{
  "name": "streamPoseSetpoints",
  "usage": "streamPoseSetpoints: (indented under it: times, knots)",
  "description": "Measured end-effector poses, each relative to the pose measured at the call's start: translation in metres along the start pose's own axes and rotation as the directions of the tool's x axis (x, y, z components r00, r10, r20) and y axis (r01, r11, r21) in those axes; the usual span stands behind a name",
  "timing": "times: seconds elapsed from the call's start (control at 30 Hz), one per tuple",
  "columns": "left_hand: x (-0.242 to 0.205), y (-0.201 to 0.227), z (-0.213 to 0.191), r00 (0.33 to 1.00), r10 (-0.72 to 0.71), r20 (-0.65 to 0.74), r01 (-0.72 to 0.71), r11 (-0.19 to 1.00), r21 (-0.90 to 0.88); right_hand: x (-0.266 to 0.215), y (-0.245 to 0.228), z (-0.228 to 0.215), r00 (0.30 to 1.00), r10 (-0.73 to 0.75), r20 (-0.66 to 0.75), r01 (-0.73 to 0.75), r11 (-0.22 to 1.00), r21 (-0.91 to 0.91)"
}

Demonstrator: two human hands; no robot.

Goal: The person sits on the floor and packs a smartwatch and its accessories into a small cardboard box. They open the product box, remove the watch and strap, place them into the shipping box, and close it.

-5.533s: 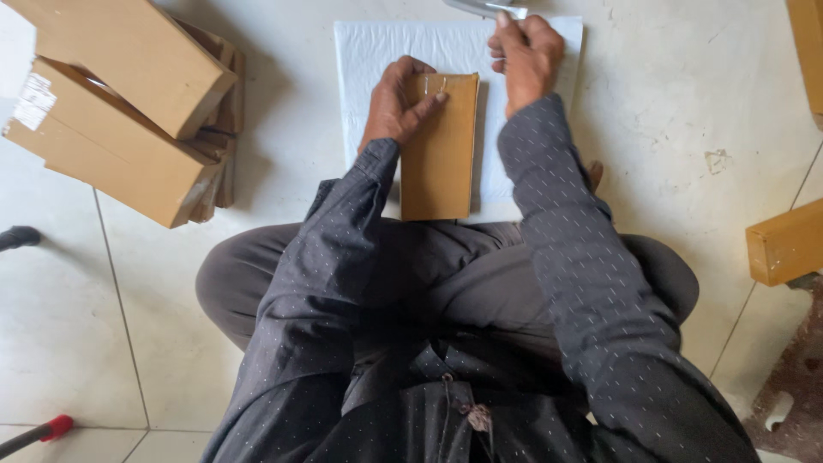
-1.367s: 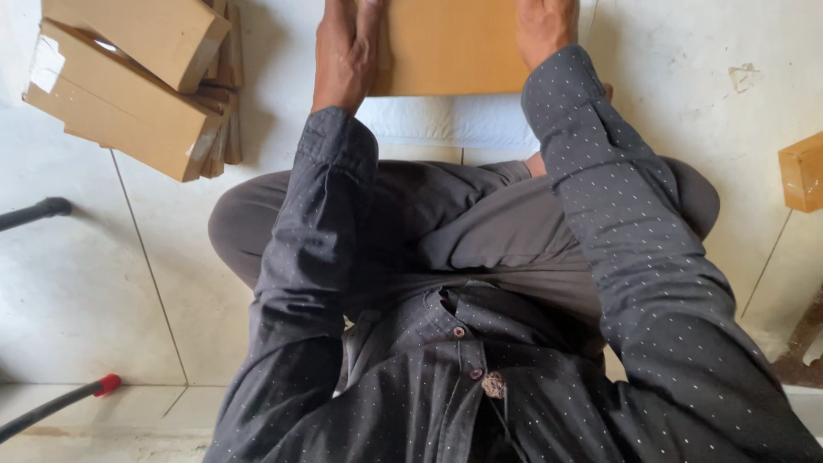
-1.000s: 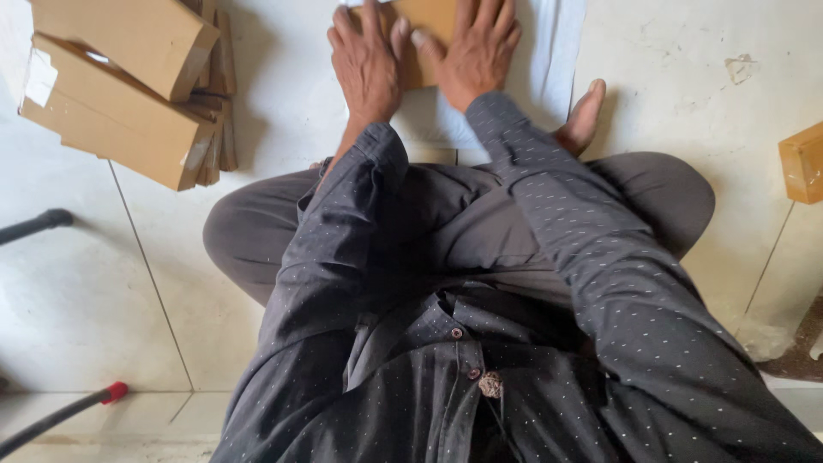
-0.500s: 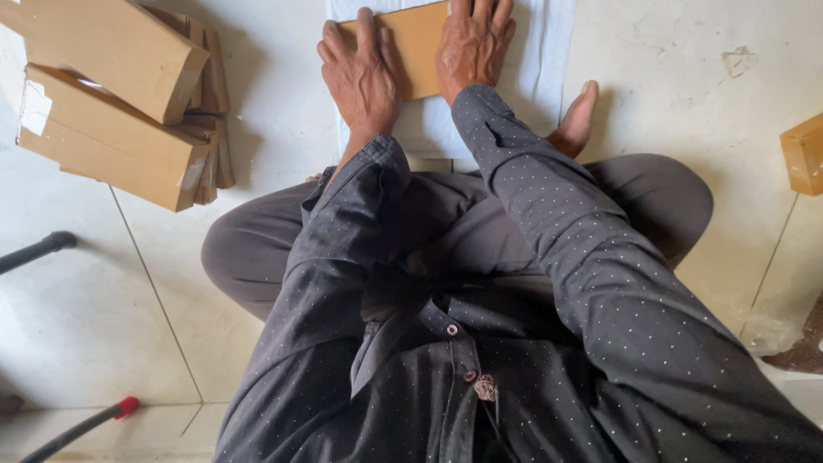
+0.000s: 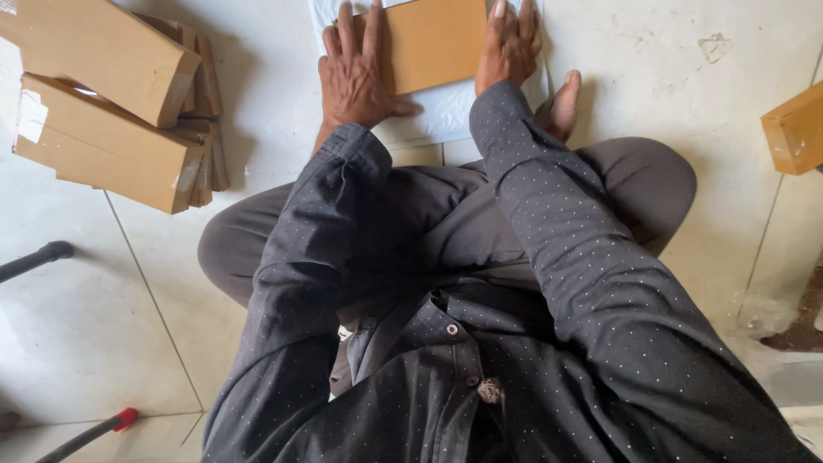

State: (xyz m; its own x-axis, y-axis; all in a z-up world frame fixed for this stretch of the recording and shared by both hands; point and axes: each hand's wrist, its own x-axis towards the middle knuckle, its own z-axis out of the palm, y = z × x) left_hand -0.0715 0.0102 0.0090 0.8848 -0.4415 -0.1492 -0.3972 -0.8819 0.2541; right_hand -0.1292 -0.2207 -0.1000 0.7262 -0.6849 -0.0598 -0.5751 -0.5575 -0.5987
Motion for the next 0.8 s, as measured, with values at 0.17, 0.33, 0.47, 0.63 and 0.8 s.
streamPoseSetpoints:
  times: [0.17, 0.33, 0.47, 0.63, 0.8]
  knots:
    - [0.016, 0.007, -0.001, 0.994, 0.109, -0.013, -0.109, 0.993, -0.044, 0.038, 0.006, -0.005, 0.999, -0.035, 0.024, 0.034, 0.999, 0.013]
    - [-0.008, 0.021, -0.008, 0.997, -0.065, 0.047, 0.066, 0.997, -0.037, 0.023, -0.013, -0.014, 0.998, -0.061, -0.024, 0.059, 0.996, -0.067]
    - [-0.040, 0.029, -0.013, 0.991, -0.072, 0.110, 0.080, 0.995, -0.065, -0.017, -0.039, -0.038, 0.964, -0.229, 0.137, 0.230, 0.973, 0.013]
    - [-0.076, 0.038, -0.002, 0.968, -0.132, 0.211, 0.170, 0.971, -0.170, -0.060, -0.050, -0.076, 0.877, -0.124, 0.464, 0.211, 0.967, -0.141]
    - [-0.084, 0.049, 0.012, 0.948, -0.207, 0.240, 0.242, 0.962, -0.127, -0.050, -0.048, -0.077, 0.842, -0.112, 0.527, 0.271, 0.934, -0.234]
